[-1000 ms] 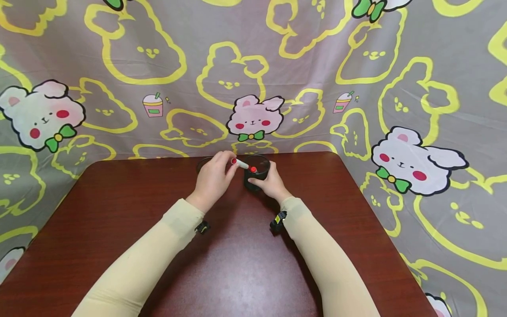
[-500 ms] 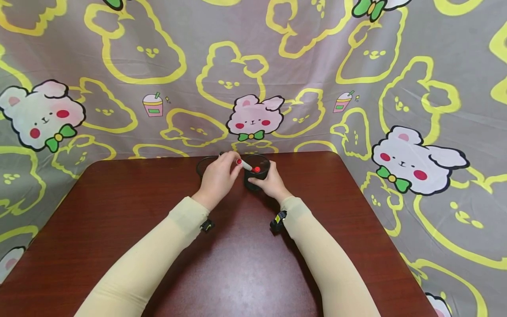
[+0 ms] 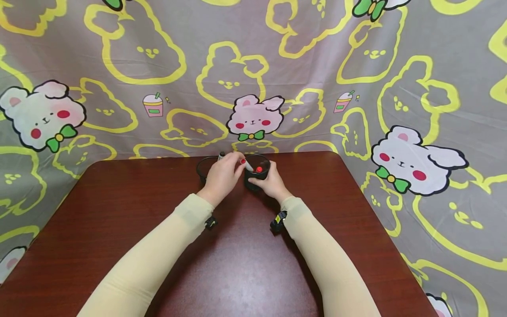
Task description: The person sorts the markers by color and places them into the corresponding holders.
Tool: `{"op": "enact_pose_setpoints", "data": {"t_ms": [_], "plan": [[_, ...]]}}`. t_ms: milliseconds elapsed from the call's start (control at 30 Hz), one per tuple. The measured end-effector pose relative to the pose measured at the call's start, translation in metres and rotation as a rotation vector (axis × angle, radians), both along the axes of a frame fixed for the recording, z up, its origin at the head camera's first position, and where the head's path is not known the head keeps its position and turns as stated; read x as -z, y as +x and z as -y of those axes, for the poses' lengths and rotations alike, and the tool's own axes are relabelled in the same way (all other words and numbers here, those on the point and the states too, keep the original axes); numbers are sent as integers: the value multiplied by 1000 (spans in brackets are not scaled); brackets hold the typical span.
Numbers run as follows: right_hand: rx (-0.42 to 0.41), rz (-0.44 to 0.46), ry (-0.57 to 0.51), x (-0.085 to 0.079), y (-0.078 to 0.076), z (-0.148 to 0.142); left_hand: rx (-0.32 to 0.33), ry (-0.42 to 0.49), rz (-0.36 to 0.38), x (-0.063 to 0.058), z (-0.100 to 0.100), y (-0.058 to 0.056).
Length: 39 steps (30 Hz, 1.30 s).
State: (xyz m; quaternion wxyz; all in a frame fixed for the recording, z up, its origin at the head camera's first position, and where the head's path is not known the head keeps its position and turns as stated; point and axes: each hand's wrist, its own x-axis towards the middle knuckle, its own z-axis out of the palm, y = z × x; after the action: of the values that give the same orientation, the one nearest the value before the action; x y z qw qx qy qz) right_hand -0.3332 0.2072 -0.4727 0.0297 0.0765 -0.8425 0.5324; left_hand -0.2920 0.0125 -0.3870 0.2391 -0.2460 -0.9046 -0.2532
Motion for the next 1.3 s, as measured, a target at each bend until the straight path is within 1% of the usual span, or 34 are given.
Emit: {"op": "enact_pose_setpoints", "data": {"t_ms": [133,367,533,967,1167,1300], "plan": [[0,0,1,0,0,0,3,-7,-2,4,-4,-3],[-11,-44,0,2,-2,0,8,-18,31,10,-9,-6],[-15,-36,9,1,-2,-1,11,-19,29,14,-12,-7],[-21,-10,24,-1,0,-1,20,-32,35,21,-18,-9],[-15,-27,31,1,-1,-1,19,-42,40,23,-20,-9],[-11,-43,38,1,-2,-1,14,-65,52,24,-21,-9]]}}
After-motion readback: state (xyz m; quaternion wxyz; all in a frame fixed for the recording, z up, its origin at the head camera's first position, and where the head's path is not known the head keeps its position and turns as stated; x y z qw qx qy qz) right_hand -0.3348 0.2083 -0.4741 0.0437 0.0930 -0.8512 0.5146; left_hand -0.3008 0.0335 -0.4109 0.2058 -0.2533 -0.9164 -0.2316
